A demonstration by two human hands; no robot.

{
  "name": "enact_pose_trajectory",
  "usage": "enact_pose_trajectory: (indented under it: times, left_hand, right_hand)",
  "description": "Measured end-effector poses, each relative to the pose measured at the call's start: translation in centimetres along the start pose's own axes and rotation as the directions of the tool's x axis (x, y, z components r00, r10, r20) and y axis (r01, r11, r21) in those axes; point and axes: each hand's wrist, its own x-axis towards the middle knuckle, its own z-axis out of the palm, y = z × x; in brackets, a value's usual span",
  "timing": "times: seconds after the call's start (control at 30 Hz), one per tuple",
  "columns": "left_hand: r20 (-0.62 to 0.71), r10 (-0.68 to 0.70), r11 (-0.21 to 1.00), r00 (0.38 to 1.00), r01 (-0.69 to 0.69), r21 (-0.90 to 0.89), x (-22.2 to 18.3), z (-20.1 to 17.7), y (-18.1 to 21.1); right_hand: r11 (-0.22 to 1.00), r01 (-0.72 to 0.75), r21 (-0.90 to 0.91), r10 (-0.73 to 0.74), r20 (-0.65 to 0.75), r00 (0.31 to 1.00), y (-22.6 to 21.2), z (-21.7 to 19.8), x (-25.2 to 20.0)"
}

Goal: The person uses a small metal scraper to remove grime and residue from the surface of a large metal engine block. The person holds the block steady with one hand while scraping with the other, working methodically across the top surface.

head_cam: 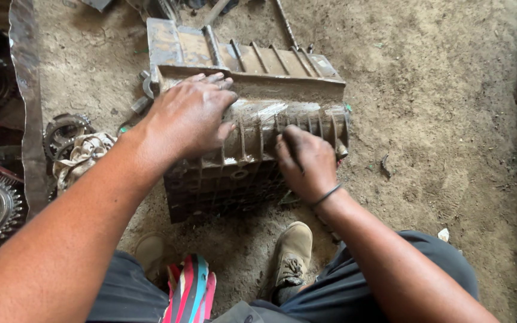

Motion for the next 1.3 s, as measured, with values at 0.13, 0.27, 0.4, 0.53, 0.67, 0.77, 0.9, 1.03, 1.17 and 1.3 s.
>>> enact_pose_trajectory:
  times: [0.13,0.27,0.4,0.53,0.67,0.77,0.9,1.03,1.17,1.3]
  left_hand:
    - [-0.023,-0.003,1.000,1.000,0.003,-0.013,0.0,0.5,0.0]
    - [0.100,-0.054,0.998,0.994,0.051,0.032,-0.3,0.3,0.1]
    - [0.006,-0.001,1.000,1.000,0.001,0.019,-0.4,-0.2,0.3]
    - [0.087,-0.046,0.999,0.995,0.044,0.029,-0.4,0.0,0.4]
    - [0.055,-0.019,0.999,0.998,0.017,0.036,-0.4,0.0,0.3]
    - [0.101,-0.030,0.999,0.994,0.026,0.042,-0.4,0.1,0.4]
    - [0.048,-0.006,1.000,0.999,0.005,0.022,-0.7,-0.1,0.4]
    - [0.086,-0.027,0.999,0.996,0.025,0.022,-0.5,0.2,0.4]
    - [0.046,0.008,0.999,0.999,-0.010,0.051,-0.6,0.1,0.1]
    - [0.139,-0.056,0.998,0.989,0.052,0.031,-0.5,-0.1,0.3]
  right_hand:
    - [0.988,0.094,0.120,-0.096,0.004,0.995,-0.2,-0.2,0.1]
    - [1.000,-0.008,-0.005,0.008,0.051,0.999,-0.8,-0.4,0.2]
    - [0.984,0.178,0.014,-0.178,-0.005,0.984,-1.0,-0.7,0.4]
    - [0.997,0.059,0.059,-0.060,0.019,0.998,-0.8,-0.6,0.4]
    - [0.989,0.149,-0.001,-0.149,-0.009,0.989,-0.6,-0.5,0.7]
    - [0.998,0.039,-0.038,-0.037,0.056,0.998,-0.7,-0.7,0.7]
    - [0.991,0.130,0.028,-0.129,-0.036,0.991,-1.4,-1.0,0.9]
    - [1.000,0.013,0.002,-0.013,0.050,0.999,-1.3,-1.1,0.9]
    - [0.994,-0.039,0.101,0.028,0.108,0.994,-1.0,-0.7,1.2]
    - [0.976,0.001,0.218,-0.031,0.135,0.990,0.1,-1.0,1.4]
